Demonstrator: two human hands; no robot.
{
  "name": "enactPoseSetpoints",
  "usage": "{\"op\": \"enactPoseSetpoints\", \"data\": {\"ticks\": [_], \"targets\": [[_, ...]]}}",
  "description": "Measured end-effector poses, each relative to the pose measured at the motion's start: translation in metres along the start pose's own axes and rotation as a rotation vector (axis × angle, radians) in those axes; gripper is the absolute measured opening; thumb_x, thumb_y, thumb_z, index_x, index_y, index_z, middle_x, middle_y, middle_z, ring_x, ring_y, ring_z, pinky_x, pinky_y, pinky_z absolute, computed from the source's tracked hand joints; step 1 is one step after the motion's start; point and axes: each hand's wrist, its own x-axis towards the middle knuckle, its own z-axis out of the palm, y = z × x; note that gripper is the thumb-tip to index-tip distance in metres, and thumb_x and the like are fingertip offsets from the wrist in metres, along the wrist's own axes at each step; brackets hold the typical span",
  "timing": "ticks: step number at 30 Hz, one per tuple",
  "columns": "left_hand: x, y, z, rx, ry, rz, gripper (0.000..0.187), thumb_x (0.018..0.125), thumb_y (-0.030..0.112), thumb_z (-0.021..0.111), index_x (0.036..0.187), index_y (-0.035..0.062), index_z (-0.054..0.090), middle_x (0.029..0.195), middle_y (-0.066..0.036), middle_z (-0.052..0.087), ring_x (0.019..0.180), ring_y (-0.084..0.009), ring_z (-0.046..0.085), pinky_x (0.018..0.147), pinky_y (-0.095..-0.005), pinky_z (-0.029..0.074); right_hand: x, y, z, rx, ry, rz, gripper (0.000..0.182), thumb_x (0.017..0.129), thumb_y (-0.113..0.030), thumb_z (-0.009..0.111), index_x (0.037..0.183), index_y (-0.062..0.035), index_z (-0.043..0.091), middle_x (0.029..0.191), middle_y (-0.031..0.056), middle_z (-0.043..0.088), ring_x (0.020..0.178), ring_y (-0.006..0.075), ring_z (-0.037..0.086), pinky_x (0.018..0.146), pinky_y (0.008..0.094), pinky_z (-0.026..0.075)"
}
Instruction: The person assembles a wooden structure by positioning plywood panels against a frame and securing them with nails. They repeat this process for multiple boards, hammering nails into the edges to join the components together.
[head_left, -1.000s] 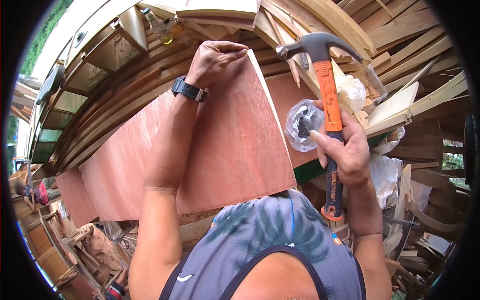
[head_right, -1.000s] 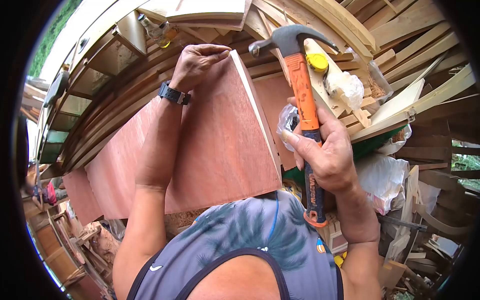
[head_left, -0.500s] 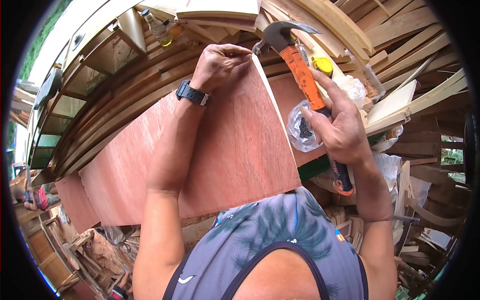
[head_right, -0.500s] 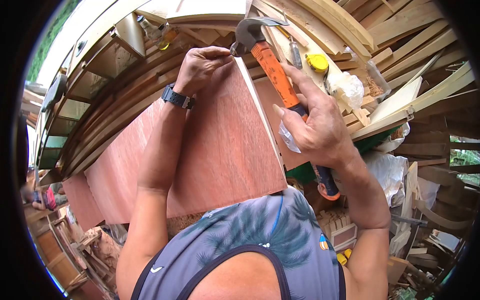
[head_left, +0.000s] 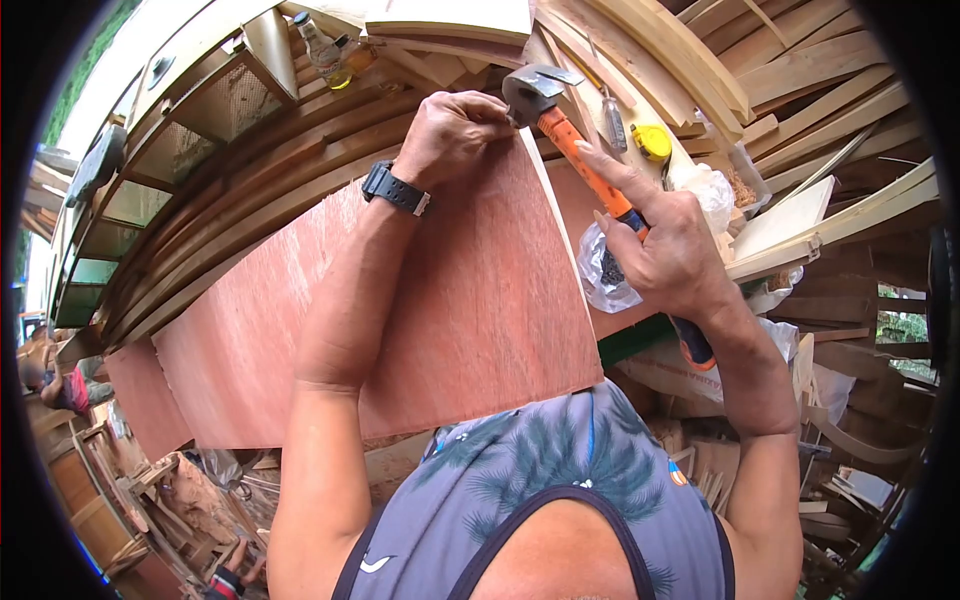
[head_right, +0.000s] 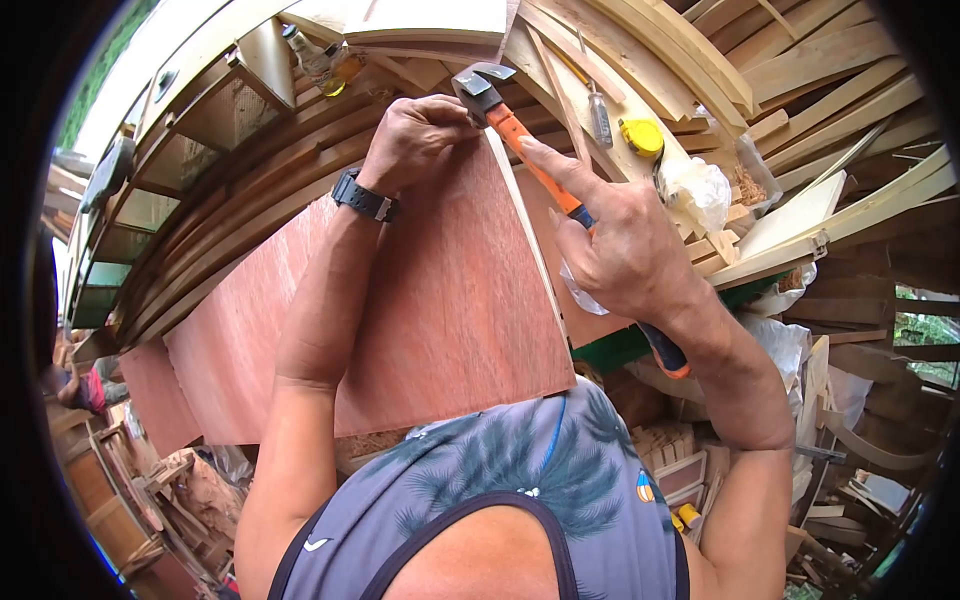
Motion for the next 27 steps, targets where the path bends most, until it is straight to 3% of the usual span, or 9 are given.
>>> {"op": "enactPoseSetpoints", "data": {"ticks": [7,9,13,16,21,26,27], "targets": [[0.0,0.007,0.0,0.058,-0.002,0.033,0.012,0.086,0.002,0.079,0.097,-0.0012,0.079,0.091,-0.005,0.075,0.084,-0.0098,0.067,0.08,-0.0254,0.055,-0.002,0.001,0.001,0.02,0.116,-0.124,0.067,0.079,0.002,0.053,0.145,-0.0094,0.056,0.066,0.0219,0.062,0.049,0.0318,0.06,0.054,0.0405,0.049],[-0.001,0.008,-0.002,0.065,-0.012,0.008,0.012,0.085,0.002,0.078,0.097,-0.0013,0.079,0.091,-0.005,0.075,0.083,-0.0097,0.067,0.079,-0.0254,0.055,-0.001,0.001,0.002,0.003,-0.015,-0.029,0.068,0.078,0.003,0.053,0.145,-0.0083,0.056,0.069,0.0227,0.064,0.049,0.0315,0.06,0.053,0.0409,0.05],[0.0,0.01,-0.002,0.025,-0.011,-0.05,0.01,0.084,0.0,0.078,0.094,-0.0018,0.078,0.089,-0.004,0.075,0.082,-0.0092,0.066,0.078,-0.0251,0.054,-0.004,-0.009,-0.005,0.034,-0.04,0.027,0.068,0.079,0.003,0.052,0.145,-0.0083,0.056,0.071,0.0239,0.065,0.05,0.0322,0.062,0.055,0.0418,0.051],[0.0,0.013,0.0,0.034,0.0,0.013,0.011,0.085,0.0,0.077,0.095,-0.0021,0.078,0.089,-0.004,0.075,0.082,-0.0092,0.066,0.078,-0.0248,0.054,-0.005,-0.003,0.002,0.025,0.126,-0.114,0.068,0.079,0.002,0.052,0.146,-0.0097,0.056,0.072,0.0244,0.066,0.05,0.0329,0.062,0.055,0.0421,0.051],[0.002,0.012,-0.005,0.045,-0.023,-0.034,0.014,0.082,0.001,0.079,0.096,0.0003,0.08,0.096,-0.008,0.078,0.083,-0.0124,0.07,0.079,-0.028,0.058,-0.001,0.002,0.0,0.001,0.02,-0.015,0.066,0.081,0.002,0.053,0.146,-0.0086,0.054,0.067,0.0241,0.063,0.048,0.0273,0.061,0.054,0.0396,0.05],[-0.002,0.021,-0.009,0.026,-0.059,-0.149,0.021,0.084,0.003,0.079,0.105,0.0012,0.078,0.1,-0.006,0.076,0.089,-0.0107,0.069,0.082,-0.0263,0.056,-0.007,0.014,0.012,0.064,0.137,0.036,0.066,0.082,0.001,0.054,0.147,-0.0077,0.054,0.064,0.0224,0.06,0.046,0.0243,0.057,0.052,0.0377,0.049],[-0.002,0.017,-0.01,-0.01,-0.086,-0.06,0.022,0.085,0.003,0.079,0.108,0.0014,0.077,0.102,-0.005,0.075,0.091,-0.0101,0.068,0.083,-0.0248,0.055,-0.008,0.017,0.014,0.084,0.159,0.032,0.066,0.082,0.0,0.054,0.147,-0.0077,0.053,0.063,0.0219,0.06,0.045,0.024,0.056,0.052,0.0372,0.049]]}}
